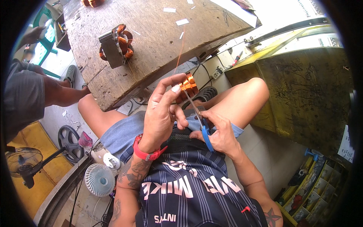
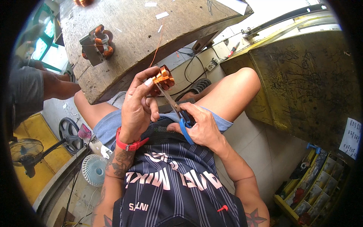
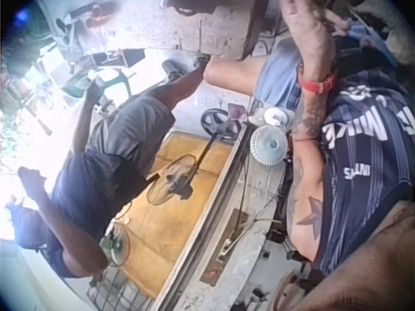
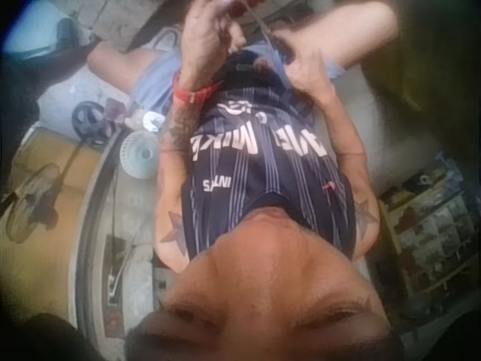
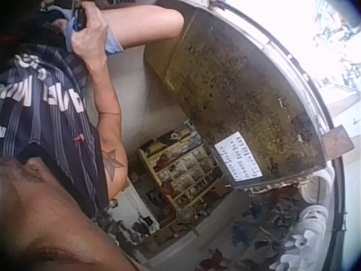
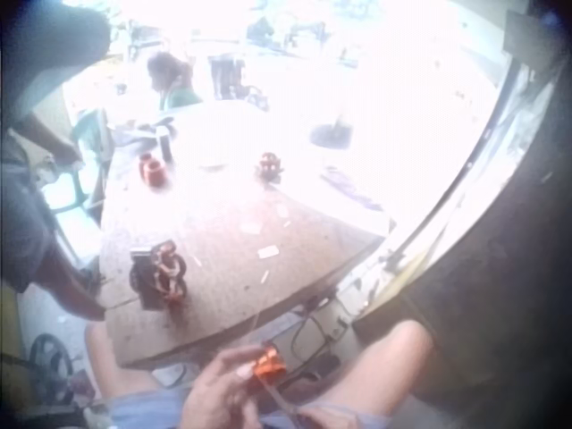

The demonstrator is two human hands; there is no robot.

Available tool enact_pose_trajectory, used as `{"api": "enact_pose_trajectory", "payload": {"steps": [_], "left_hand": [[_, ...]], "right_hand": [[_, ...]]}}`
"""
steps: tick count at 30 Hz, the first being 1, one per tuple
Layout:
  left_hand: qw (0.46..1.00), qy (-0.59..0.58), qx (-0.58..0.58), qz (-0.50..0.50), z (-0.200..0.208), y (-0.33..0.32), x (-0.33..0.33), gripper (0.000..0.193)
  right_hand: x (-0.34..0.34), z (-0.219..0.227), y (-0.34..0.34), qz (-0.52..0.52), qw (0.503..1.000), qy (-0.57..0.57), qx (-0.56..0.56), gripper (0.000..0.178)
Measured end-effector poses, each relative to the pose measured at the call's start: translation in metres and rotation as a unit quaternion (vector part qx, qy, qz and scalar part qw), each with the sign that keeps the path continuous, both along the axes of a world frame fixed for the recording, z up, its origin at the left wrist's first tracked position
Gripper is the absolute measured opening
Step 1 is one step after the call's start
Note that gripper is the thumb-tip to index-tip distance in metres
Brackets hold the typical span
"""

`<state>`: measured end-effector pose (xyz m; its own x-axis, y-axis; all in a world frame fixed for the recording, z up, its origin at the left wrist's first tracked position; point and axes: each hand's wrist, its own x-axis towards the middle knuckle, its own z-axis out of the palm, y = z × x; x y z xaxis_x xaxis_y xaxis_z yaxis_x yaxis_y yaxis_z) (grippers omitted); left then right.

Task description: The person sits on the floor and assembles a small electrical component by inserting copper wire coils into a metal core and securing them with white tape. They repeatedly pick up coils, fit them into slots, and wrap tape around the assembly.

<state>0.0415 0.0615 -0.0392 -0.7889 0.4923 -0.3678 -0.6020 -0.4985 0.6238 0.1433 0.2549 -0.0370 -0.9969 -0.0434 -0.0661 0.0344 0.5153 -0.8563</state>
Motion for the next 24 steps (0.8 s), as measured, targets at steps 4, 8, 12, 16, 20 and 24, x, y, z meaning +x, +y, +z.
{"api": "enact_pose_trajectory", "payload": {"steps": [4,8,12,16,20,24], "left_hand": [[1.000,0.004,0.002,-0.001,0.0020,0.0009,0.0029,0.039],[1.000,0.017,-0.008,-0.010,0.0016,0.0011,0.0053,0.038],[1.000,0.021,-0.015,-0.006,-0.0012,0.0024,0.0060,0.040],[1.000,0.015,0.002,0.010,-0.0032,0.0011,0.0041,0.040],[0.999,0.009,0.039,0.029,-0.0034,-0.0029,0.0030,0.040],[0.998,0.007,0.049,0.050,-0.0048,-0.0045,0.0036,0.035]], "right_hand": [[-0.0017,-0.0021,-0.0002,0.001,1.000,0.010,-0.016,0.058],[-0.0019,-0.0035,-0.0008,0.000,1.000,0.000,-0.020,0.056],[-0.0011,-0.0032,-0.0011,-0.009,0.997,-0.062,-0.047,0.056],[0.0005,-0.0004,-0.0012,-0.012,0.995,-0.088,-0.052,0.057],[0.0024,0.0023,-0.0036,0.014,0.999,-0.039,-0.032,0.061],[0.0021,0.0004,-0.0081,0.030,0.999,0.005,-0.013,0.062]]}}
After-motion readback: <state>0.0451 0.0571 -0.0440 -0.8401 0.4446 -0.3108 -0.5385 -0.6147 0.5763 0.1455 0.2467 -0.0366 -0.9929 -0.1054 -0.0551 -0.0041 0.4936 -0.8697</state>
